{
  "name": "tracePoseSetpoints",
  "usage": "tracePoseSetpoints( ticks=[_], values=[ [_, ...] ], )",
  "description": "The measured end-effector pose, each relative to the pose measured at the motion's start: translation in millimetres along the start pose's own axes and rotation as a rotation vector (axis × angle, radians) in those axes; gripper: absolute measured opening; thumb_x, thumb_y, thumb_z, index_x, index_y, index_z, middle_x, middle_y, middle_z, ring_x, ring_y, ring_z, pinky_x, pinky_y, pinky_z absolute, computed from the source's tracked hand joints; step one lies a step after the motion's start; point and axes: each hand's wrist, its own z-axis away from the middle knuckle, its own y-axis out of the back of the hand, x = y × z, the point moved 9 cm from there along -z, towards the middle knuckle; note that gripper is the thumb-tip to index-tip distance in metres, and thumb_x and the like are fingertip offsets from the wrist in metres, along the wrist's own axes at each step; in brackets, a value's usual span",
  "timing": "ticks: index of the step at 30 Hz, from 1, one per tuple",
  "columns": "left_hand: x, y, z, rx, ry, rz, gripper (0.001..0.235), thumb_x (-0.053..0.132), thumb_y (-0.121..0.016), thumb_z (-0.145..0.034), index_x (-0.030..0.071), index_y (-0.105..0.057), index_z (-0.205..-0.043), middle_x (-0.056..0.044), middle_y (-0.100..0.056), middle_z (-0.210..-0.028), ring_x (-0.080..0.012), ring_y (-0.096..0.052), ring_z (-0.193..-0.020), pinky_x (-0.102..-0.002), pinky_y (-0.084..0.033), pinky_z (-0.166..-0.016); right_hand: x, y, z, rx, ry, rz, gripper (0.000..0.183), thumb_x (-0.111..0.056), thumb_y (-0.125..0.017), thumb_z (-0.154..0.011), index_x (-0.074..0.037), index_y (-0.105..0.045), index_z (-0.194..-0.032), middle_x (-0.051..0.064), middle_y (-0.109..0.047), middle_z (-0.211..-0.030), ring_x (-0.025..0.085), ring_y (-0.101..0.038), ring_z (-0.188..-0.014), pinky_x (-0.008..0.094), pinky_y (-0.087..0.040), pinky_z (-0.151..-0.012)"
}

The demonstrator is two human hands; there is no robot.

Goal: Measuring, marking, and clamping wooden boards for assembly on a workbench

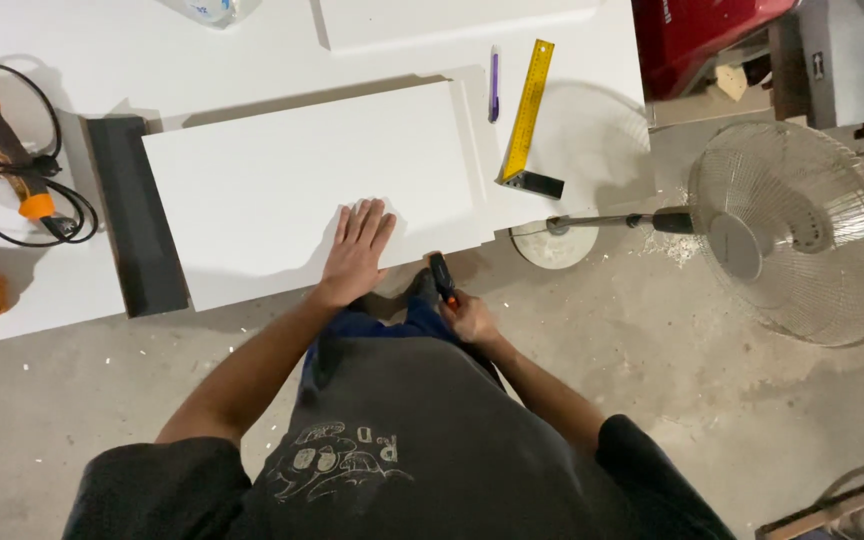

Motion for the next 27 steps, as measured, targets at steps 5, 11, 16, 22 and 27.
tracePoseSetpoints(
  ticks=[5,11,16,22,27],
  values=[
    [1.6,2.1,2.1,-0.012,0.023,-0.015,0.099,0.036,-0.079,-0.081,0.015,-0.029,-0.164,-0.014,-0.012,-0.174,-0.0343,-0.002,-0.161,-0.057,0.008,-0.129,8.5,-16.0,-21.2,0.002,0.014,0.037,0.042,-0.048,-0.068,-0.089,-0.008,-0.07,-0.102,0.024,-0.074,-0.09,0.045,-0.073,-0.092,0.055,-0.058,-0.078],
    [2.0,8.7,2.7,0.106,-0.013,0.014,0.097,0.029,-0.081,-0.079,0.011,-0.035,-0.162,-0.017,-0.018,-0.172,-0.0367,-0.007,-0.16,-0.059,0.003,-0.129,3.7,-15.1,-22.8,0.099,0.142,0.052,0.037,-0.047,-0.066,-0.091,-0.012,-0.068,-0.1,0.022,-0.071,-0.08,0.043,-0.073,-0.081,0.049,-0.059,-0.069],
    [9.9,0.4,8.3,0.256,-0.118,-0.074,0.107,0.024,-0.092,-0.068,0.005,-0.038,-0.158,-0.027,-0.023,-0.167,-0.0468,-0.014,-0.156,-0.067,-0.005,-0.127,-14.9,-15.5,-10.8,0.047,0.276,0.198,0.032,-0.039,-0.065,-0.094,-0.009,-0.07,-0.105,0.027,-0.071,-0.085,0.049,-0.071,-0.076,0.05,-0.059,-0.064],
    [24.0,1.3,21.3,0.42,-0.255,-0.179,0.092,0.026,-0.089,-0.066,0.003,-0.053,-0.147,-0.031,-0.043,-0.155,-0.0498,-0.036,-0.147,-0.069,-0.021,-0.124,-4.1,-16.9,-15.9,0.089,0.242,0.114,0.037,-0.041,-0.061,-0.094,-0.006,-0.067,-0.104,0.028,-0.07,-0.082,0.048,-0.072,-0.079,0.053,-0.058,-0.069],
    [23.7,-13.9,25.0,0.459,-0.246,-0.143,0.08,0.025,-0.085,-0.074,0.01,-0.055,-0.146,-0.024,-0.047,-0.154,-0.0449,-0.04,-0.147,-0.066,-0.023,-0.124,-3.7,-15.5,-3.2,0.007,0.083,0.064,0.054,-0.06,-0.056,-0.093,-0.011,-0.065,-0.112,0.022,-0.073,-0.088,0.043,-0.073,-0.09,0.053,-0.057,-0.076]
  ],
)
